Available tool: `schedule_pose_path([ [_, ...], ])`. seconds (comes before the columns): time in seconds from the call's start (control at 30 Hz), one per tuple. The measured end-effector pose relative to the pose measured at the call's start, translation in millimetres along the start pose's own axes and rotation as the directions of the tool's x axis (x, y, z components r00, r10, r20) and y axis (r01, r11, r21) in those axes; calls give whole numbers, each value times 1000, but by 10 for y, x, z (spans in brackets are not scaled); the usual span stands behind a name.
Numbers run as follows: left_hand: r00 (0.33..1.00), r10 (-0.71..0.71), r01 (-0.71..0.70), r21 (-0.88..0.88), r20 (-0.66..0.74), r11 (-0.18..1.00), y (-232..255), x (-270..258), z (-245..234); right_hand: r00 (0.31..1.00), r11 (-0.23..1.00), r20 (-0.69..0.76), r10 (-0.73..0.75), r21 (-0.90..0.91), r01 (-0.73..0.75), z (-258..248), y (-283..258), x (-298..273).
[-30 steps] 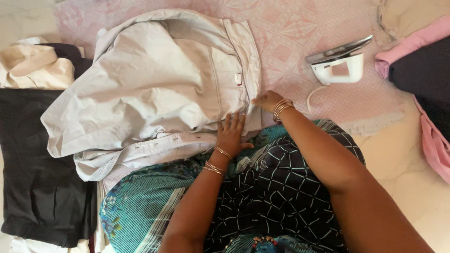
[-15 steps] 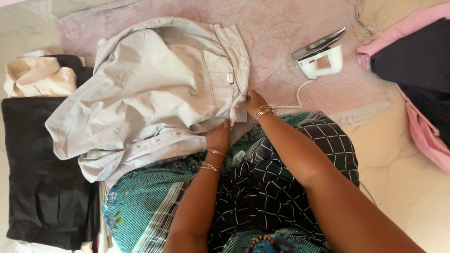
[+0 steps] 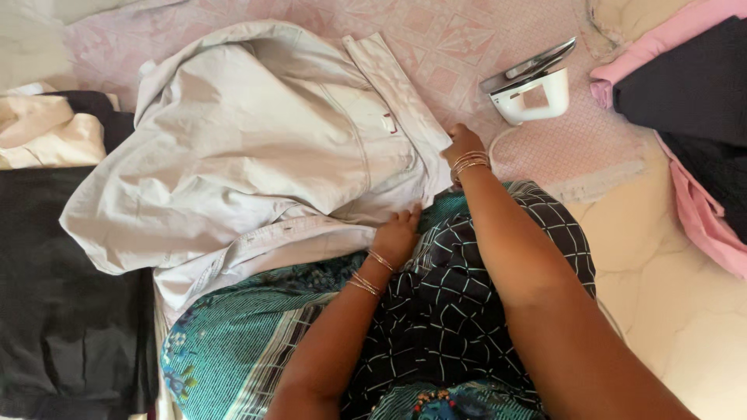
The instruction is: The person irons a white short-sleeved shirt laid out on a patterned mat on the floor. They use a white electric iron to smooth the front, sleeves, and back of the shirt, adjusting the fabric with their hands between passes.
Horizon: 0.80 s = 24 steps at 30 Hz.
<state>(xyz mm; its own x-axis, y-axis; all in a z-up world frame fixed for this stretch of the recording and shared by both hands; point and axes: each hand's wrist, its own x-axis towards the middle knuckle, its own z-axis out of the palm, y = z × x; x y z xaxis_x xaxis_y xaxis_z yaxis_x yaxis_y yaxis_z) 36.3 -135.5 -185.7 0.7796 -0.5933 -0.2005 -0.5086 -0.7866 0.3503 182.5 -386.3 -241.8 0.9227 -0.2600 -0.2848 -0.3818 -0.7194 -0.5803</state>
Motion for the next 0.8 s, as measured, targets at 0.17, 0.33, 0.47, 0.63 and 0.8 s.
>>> schedule_pose_path([
  [0.17,998,59,-58,-20,24,998,-16,50,95,974,949,57,218,-246,-198,-123,-214,109],
  [0.33,993,91,-95,-50,-69,994,73,-18,-28,974,933,113,196,-328,-150,-484,-493,-137],
  [0.47,993,106,-108,-35,-54,994,18,21,46,941,852,287,-180,-432,295,-645,-452,-521],
  [0.63,989,137,-139,-22,-53,990,-62,-11,209,846,479,532,42,-754,450,-1237,644,-462],
  [0.8,986,156,-157,-31,-51,987,-134,-21,325,798,282,455,-395,-767,577,-1738,1658,-904],
])
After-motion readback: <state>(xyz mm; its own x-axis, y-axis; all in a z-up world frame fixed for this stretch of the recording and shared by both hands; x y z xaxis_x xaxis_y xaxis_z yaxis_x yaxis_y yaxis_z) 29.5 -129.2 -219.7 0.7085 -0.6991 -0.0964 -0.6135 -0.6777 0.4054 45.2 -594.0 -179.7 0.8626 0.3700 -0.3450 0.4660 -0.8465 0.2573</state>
